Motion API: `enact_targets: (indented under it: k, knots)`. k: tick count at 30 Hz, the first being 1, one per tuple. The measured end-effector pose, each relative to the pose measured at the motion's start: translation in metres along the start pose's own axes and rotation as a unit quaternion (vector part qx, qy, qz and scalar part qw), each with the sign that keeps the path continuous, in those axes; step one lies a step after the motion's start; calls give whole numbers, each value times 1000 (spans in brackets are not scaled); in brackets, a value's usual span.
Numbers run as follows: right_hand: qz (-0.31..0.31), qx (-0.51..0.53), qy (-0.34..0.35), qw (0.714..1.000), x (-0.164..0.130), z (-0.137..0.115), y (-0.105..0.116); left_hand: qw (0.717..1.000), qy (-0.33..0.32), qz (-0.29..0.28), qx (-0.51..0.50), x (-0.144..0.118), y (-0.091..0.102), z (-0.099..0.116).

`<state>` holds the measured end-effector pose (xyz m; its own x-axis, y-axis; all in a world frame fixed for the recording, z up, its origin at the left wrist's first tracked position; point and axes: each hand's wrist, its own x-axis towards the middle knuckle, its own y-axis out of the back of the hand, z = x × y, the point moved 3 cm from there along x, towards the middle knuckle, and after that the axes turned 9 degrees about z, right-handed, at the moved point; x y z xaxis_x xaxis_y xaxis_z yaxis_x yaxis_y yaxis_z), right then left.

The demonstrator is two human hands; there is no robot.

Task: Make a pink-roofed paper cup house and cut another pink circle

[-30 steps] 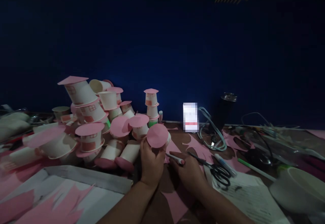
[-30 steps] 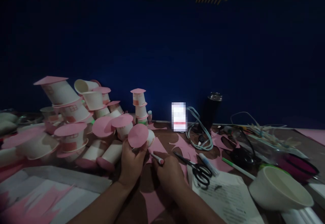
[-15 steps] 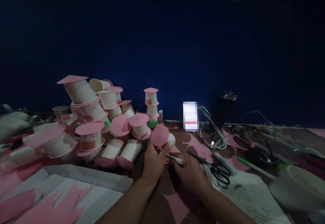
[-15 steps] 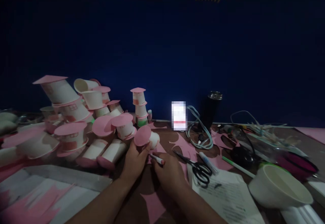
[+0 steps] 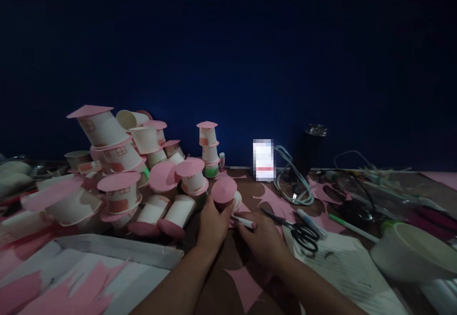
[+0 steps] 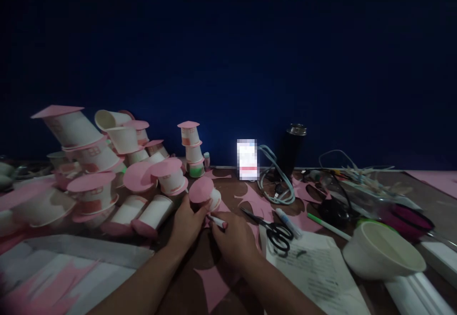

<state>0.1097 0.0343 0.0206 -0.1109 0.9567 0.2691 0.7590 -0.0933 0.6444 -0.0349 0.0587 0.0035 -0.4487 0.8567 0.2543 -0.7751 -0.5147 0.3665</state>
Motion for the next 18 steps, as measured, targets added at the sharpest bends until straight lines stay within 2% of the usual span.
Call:
enact_targets:
  k: [8,18]
  knots:
    - [-7,-12,-8,1000,0,1,1,999,4,-4,49,3,0,-2]
    - [-26,-17,-8,999,-5,-1,5,998,9,9,57,4,0,-4]
